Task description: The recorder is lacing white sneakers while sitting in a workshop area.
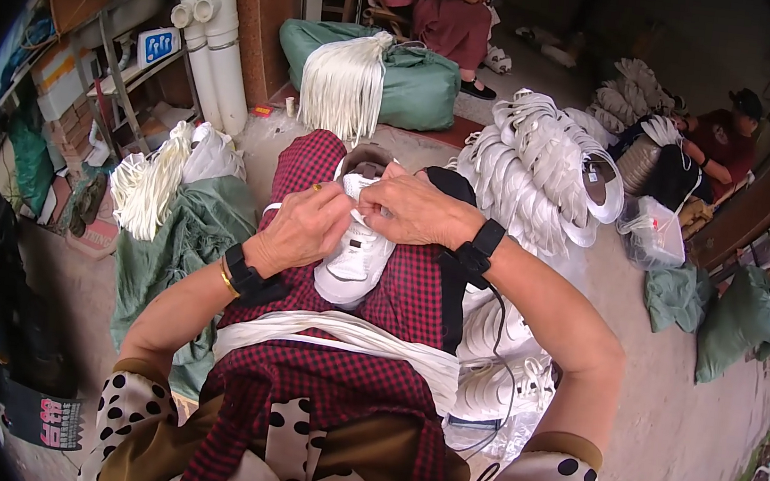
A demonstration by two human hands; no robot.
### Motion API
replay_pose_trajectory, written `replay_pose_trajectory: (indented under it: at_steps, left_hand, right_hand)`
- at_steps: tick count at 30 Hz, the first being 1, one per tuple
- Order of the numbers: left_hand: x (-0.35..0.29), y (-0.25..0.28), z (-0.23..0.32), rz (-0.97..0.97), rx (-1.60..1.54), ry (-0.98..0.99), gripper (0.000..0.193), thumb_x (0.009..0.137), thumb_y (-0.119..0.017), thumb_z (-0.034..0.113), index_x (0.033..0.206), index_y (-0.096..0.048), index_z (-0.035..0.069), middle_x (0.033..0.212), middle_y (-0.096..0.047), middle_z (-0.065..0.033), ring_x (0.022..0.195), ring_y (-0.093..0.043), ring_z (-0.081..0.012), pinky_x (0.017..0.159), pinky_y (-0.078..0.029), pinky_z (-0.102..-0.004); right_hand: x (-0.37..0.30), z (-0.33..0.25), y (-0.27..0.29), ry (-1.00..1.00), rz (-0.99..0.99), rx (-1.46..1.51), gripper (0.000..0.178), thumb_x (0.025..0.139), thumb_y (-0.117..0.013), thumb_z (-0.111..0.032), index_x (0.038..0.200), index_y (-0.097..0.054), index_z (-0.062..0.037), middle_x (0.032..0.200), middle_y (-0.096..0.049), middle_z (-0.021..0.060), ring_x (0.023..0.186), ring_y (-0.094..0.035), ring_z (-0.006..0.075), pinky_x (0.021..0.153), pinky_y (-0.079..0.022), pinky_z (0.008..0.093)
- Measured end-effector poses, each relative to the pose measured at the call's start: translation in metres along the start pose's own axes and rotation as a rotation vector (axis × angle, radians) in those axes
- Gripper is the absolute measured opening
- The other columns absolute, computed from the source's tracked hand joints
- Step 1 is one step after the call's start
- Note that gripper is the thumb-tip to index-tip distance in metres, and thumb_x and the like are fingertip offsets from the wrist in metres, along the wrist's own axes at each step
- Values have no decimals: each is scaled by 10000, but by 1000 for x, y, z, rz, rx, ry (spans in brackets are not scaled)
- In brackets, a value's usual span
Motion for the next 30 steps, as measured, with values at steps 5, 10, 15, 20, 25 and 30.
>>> replay_pose_trajectory:
  at_steps: [5,10,15,20,25,30]
  left_hand:
    - [-4,1,-6,25,26,60,98,820,-634,31,889,-565,16,822,-564,-141,715,-619,-345,626,-507,-440]
    - [-4,-1,-10,27,6,156,75,839,-618,36,865,-550,20,783,-569,-149,709,-623,-357,621,-501,-454]
    - [-3,-5,-13,42,42,193,80,846,-610,46,888,-543,34,805,-576,-149,710,-621,-357,627,-503,-468]
    - [12,-9,-10,57,59,201,130,845,-590,38,973,-568,38,908,-579,-144,772,-633,-354,663,-524,-459]
    - [16,-7,-15,52,-30,272,135,848,-612,3,981,-614,22,934,-587,-150,802,-634,-349,711,-515,-438]
    - [14,8,-20,13,-283,284,56,841,-686,18,874,-678,-26,954,-607,-121,798,-623,-271,682,-498,-364]
  right_hand:
    - [0,13,2,21,-2,114,243,892,-578,-270,857,-668,-47,872,-637,108,970,-548,309,818,-450,435]
    - [-16,19,16,-48,141,735,418,1025,-484,-316,771,-591,-2,858,-646,66,979,-594,234,887,-463,363]
    - [-67,34,58,-146,518,1494,444,1064,-438,-353,675,-381,-147,675,-486,16,806,-553,192,744,-459,308]
    - [-119,48,81,-40,640,1582,415,1068,-430,-323,695,-372,-149,604,-364,-33,645,-384,133,584,-349,270]
    - [-176,83,96,-20,899,1551,384,1053,-454,-316,712,-391,-149,587,-314,-62,597,-348,96,551,-308,241]
    - [-192,111,54,-191,937,1527,343,1038,-469,-263,723,-404,-144,586,-279,-74,567,-323,78,527,-284,241]
Point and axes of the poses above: each hand's wrist, its own x-axis towards the middle knuckle, its own y-axis out of the back of the hand, z = x × y, the point moved 5 cm from there along x, towards the middle knuckle
